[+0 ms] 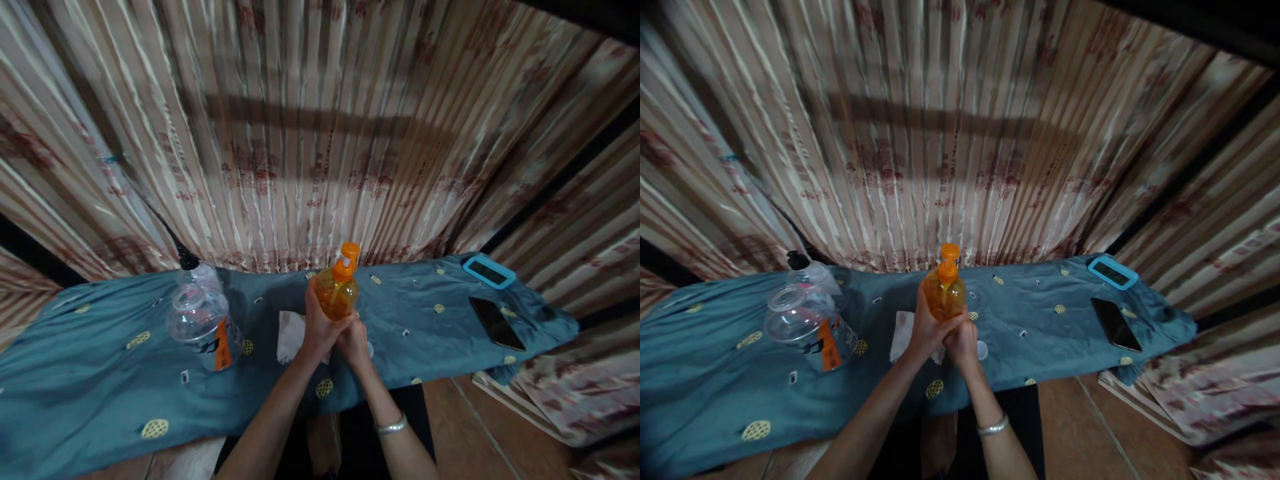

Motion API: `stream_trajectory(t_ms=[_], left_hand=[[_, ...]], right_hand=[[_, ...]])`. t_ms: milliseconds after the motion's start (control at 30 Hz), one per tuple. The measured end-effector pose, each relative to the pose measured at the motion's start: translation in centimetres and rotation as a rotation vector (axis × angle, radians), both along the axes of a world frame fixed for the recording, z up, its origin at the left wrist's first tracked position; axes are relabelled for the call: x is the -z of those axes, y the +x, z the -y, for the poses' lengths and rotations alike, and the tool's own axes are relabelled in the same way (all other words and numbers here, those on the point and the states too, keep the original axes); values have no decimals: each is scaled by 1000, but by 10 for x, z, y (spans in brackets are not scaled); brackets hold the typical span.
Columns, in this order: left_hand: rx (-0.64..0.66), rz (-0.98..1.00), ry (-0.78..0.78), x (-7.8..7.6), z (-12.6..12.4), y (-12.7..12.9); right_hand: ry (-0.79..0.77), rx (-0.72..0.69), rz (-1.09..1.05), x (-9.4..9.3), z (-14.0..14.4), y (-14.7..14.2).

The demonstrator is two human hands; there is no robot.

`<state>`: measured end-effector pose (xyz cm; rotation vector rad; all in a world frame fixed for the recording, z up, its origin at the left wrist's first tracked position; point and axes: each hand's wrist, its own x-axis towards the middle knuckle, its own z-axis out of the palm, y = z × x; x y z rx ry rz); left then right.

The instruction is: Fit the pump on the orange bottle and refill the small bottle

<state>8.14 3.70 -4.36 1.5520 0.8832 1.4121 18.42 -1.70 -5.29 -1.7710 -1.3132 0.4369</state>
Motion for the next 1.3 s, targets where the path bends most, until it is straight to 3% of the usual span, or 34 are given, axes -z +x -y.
stream_trajectory(t_ms=[100,200,433,567,900,1033,1133,1233,1300], left_hand=[[84,-35,8,5,-12,12],[68,-128,32,19,-18,0],[-222,-330,65,99,-2,-103],[-228,-367,-5,122,13,-133],[-151,-427,-121,103,4,-134],[-129,-430,-150,97,-2,-136],[-134,-380,-164,96,-3,-132],[-146,-294,-188,97,-3,-123],[-143,-247,-182,97,-5,-117]], right_hand=[[-22,38,-12,-1,-11,20],[-33,118,-47,0,-21,38],[-38,252,-95,17,-47,78],[-43,263,-107,23,-53,87],[-37,248,-62,26,-50,88],[6,282,-5,18,-25,84],[78,276,92,11,7,62],[142,123,202,14,23,24],[129,-5,259,24,17,-3]])
